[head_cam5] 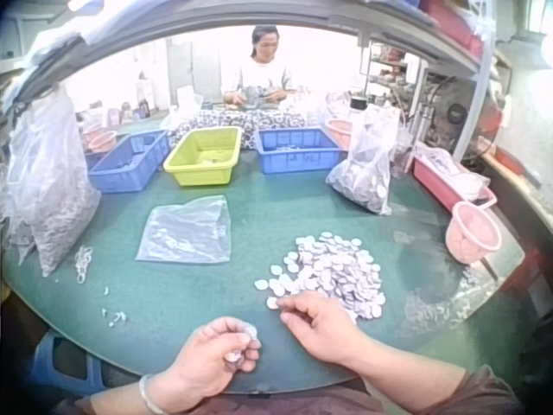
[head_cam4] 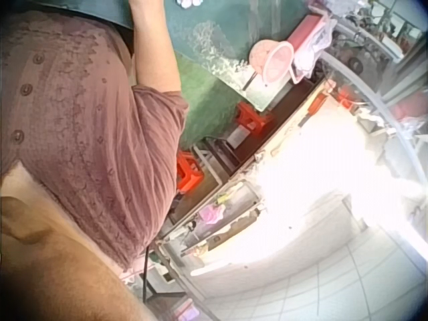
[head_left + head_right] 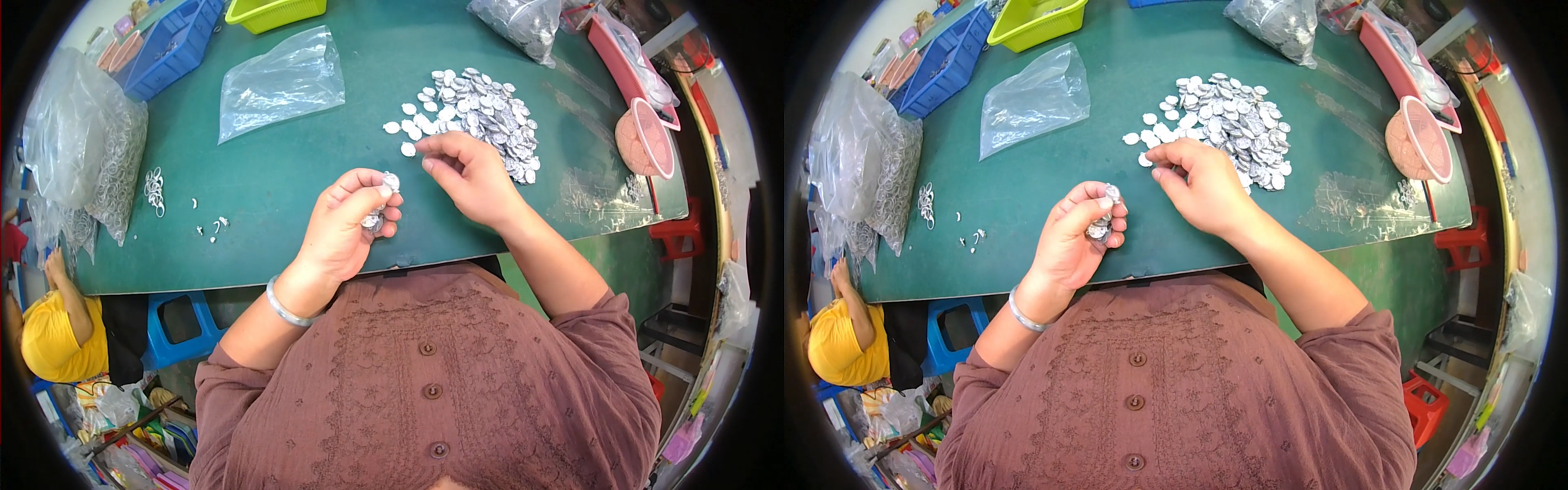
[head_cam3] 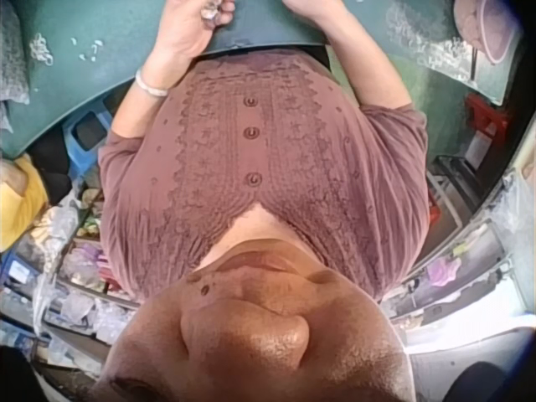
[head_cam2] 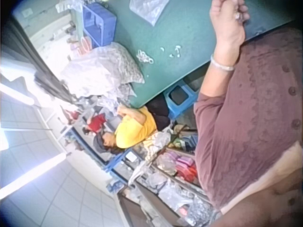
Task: The person sits at a workbench and assembles small silver jewelry components by hand. They pick up flat silver pieces and link them with small metal rings, placing the finished assemblies into a pink basket. The person also handles plastic bags containing loose components.
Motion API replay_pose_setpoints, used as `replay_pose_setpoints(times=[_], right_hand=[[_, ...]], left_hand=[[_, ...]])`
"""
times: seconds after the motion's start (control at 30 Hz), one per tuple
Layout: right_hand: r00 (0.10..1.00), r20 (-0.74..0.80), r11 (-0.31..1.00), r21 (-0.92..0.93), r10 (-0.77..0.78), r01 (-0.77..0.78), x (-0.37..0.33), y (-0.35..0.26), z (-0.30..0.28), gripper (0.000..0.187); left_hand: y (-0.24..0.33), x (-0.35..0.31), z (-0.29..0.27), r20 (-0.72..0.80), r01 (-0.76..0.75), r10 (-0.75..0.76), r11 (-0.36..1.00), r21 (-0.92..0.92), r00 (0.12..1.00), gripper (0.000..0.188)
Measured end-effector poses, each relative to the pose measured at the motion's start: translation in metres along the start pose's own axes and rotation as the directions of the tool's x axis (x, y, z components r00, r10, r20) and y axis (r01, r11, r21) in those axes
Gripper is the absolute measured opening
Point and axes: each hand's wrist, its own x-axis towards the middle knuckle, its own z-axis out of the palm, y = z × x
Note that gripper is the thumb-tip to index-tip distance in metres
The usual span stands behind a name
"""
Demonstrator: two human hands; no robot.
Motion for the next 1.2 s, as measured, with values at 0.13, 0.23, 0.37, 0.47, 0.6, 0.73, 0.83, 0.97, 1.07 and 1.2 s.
replay_pose_setpoints(times=[0.13, 0.23, 0.37, 0.47, 0.6, 0.73, 0.83, 0.97, 1.07, 1.2], right_hand=[[0.981, 0.035, 0.903, -0.386, -0.191, 0.189, 0.017, 0.011, -0.001, 0.015], [0.968, 0.089, 0.832, -0.496, -0.236, 0.249, 0.022, 0.008, 0.002, 0.016], [0.953, 0.13, 0.795, -0.528, -0.272, 0.299, 0.026, 0.01, 0.003, 0.014], [0.935, 0.138, 0.797, -0.49, -0.328, 0.352, 0.026, 0.015, 0.002, 0.011], [0.964, 0.156, 0.945, -0.214, -0.216, 0.246, 0.023, 0.006, -0.001, 0.01], [0.957, 0.267, 0.989, -0.057, -0.116, 0.136, 0.018, -0.017, -0.005, 0.015], [0.954, 0.286, 0.996, 0.013, -0.086, 0.086, 0.014, -0.02, -0.003, 0.017], [0.958, 0.281, 0.972, 0.204, 0.055, -0.116, 0.01, -0.016, -0.001, 0.019], [0.945, 0.289, 0.926, 0.29, 0.155, -0.241, 0.007, -0.015, -0.003, 0.02], [0.935, 0.317, 0.88, 0.384, 0.157, -0.278, -0.001, -0.017, -0.002, 0.018]], left_hand=[[-0.001, 0.005, -0.012, 0.124, 0.014, 0.011, 0.98, -0.199, 0.992, 0.006], [0.002, 0.003, -0.011, 0.128, 0.026, 0.006, 0.969, -0.244, 0.992, 0.006], [0.002, 0.002, -0.009, 0.038, 0.039, -0.033, 0.985, -0.167, 0.999, 0.008], [0.0, 0.003, -0.009, 0.0, 0.053, -0.054, 0.995, -0.087, 0.999, 0.01], [0.002, 0.003, -0.004, -0.037, 0.045, -0.045, 0.999, -0.014, 0.998, 0.016], [0.002, 0.004, -0.003, -0.051, 0.024, -0.02, 0.997, 0.076, 0.998, 0.016], [0.002, 0.004, -0.001, -0.034, 0.027, -0.022, 0.987, 0.156, 0.999, 0.015], [0.0, 0.003, 0.002, -0.048, -0.001, 0.009, 0.987, 0.162, 0.999, 0.011], [0.0, 0.001, 0.004, -0.057, -0.018, 0.027, 0.988, 0.15, 0.998, 0.011], [-0.003, 0.001, 0.003, -0.063, -0.044, 0.053, 0.99, 0.135, 0.997, 0.01]])
